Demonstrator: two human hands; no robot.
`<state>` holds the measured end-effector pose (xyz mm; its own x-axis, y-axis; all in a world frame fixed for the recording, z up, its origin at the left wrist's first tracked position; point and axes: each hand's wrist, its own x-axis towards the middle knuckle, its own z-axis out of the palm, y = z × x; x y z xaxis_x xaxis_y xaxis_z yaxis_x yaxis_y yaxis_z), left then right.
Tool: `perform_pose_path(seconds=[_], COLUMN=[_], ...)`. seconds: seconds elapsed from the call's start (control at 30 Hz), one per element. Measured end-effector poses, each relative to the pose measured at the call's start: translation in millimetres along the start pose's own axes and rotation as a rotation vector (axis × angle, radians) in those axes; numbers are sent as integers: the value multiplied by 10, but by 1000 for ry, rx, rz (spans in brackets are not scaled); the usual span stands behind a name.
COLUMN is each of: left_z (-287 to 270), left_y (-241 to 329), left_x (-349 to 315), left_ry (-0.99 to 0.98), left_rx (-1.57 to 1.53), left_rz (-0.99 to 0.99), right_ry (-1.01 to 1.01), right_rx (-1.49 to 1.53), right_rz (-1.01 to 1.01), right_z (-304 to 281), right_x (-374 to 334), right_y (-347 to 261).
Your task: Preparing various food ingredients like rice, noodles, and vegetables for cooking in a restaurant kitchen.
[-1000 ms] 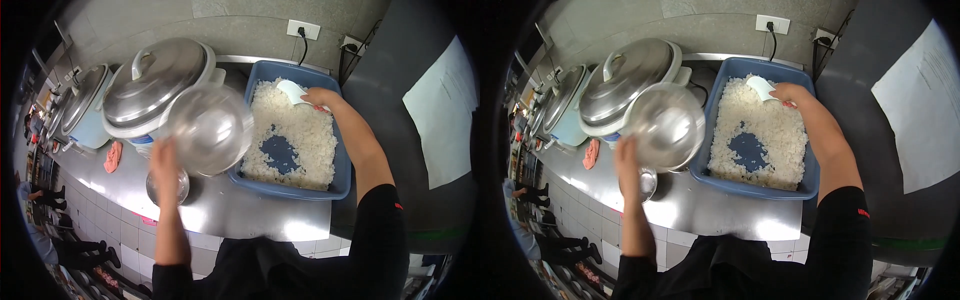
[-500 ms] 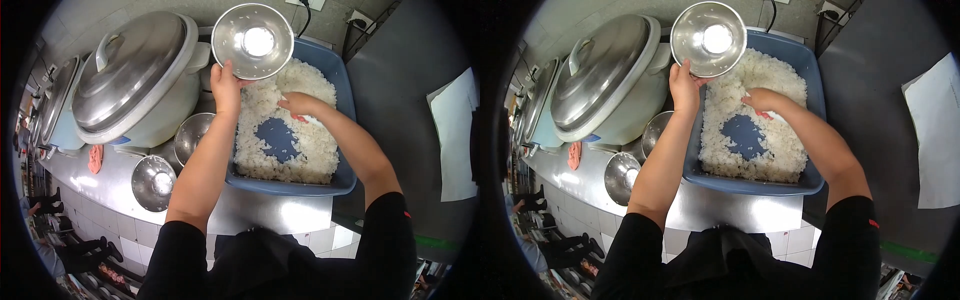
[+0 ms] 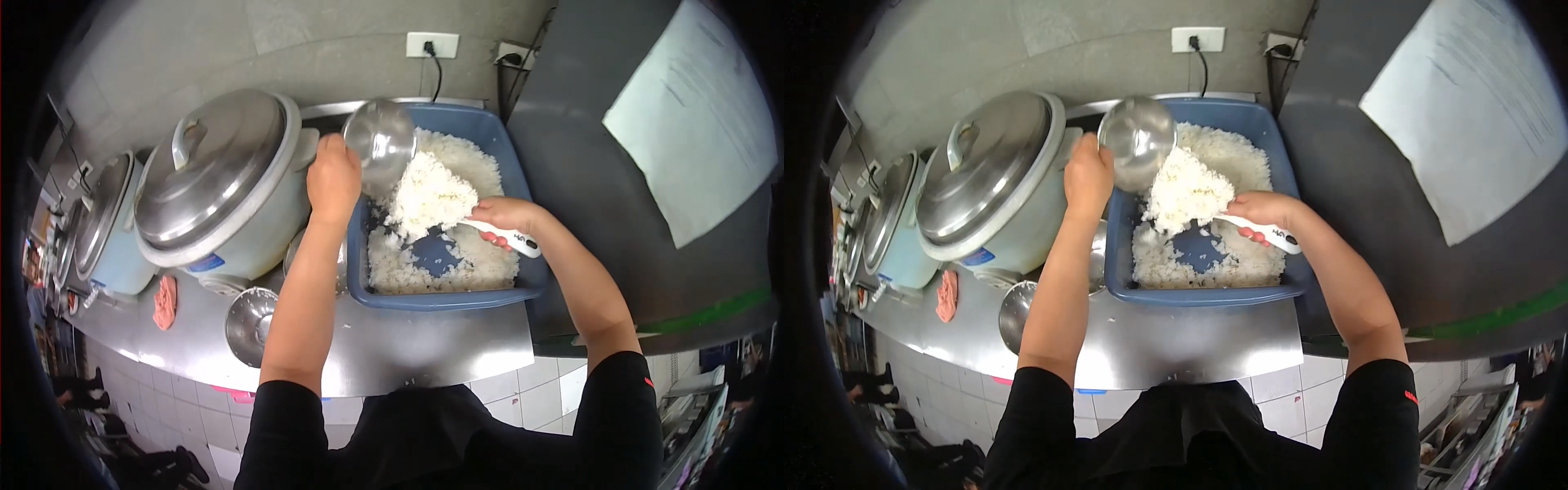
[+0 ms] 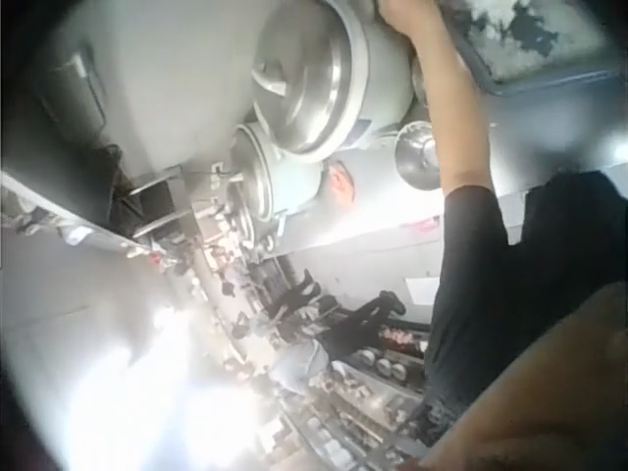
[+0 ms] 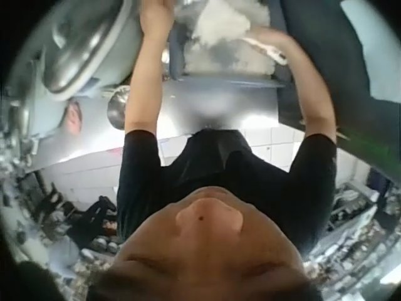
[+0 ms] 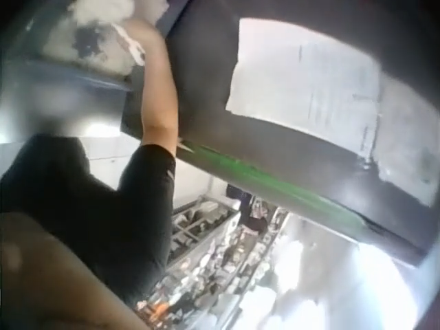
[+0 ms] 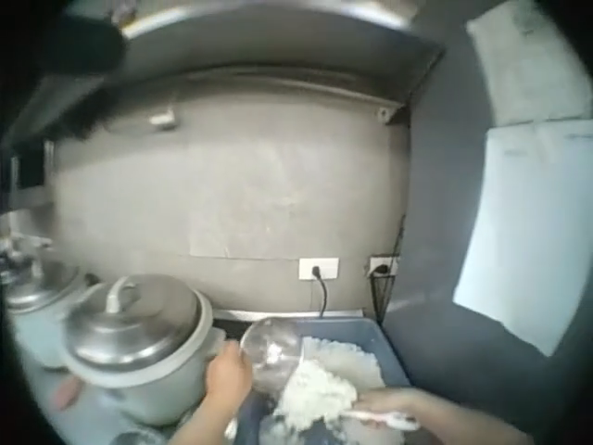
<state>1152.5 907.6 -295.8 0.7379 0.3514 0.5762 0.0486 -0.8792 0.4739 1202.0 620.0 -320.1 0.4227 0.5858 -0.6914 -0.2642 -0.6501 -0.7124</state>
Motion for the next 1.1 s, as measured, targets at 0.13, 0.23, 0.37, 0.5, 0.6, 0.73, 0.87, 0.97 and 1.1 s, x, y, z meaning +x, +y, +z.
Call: perform_pose_path(seconds=[0.13,0.23,0.37,0.5,0.6,0.73,0.87,0.97,1.1], left_z=[125,225,-111,-671,-1119,-1321,-1184,-817,-213], left_y=[2,112,-190,-203,-391,-396,-232,187,355], left_x=[-147,-203,-420,-469,-546,-563,-522,-499,-408], left_ry=[-523,-678,-496,-324,-233,-297,-451,-651,-1074], left_rx=[-11,-314,-306,-566,-487,-447,-554,-637,-668], left_rz=[-160,-424,-444,-566,-558,-510,-475,-439,-40], right_ry=[267,676,728,438,76,329,747,550,1083], right_rx=[-365,-733,-616,-400,-464,-852,-469,446,425], right_rz=[-93,-277,-180,17,117,-72,-352,-406,-348], right_z=[-44,-242,-187,-325,-44,450,826,1034,1503], right_x=[-52,381,-135,-141,182,417,47,-329,-590], right_y=[-313,-24,-287,101,322,354,30,204,826])
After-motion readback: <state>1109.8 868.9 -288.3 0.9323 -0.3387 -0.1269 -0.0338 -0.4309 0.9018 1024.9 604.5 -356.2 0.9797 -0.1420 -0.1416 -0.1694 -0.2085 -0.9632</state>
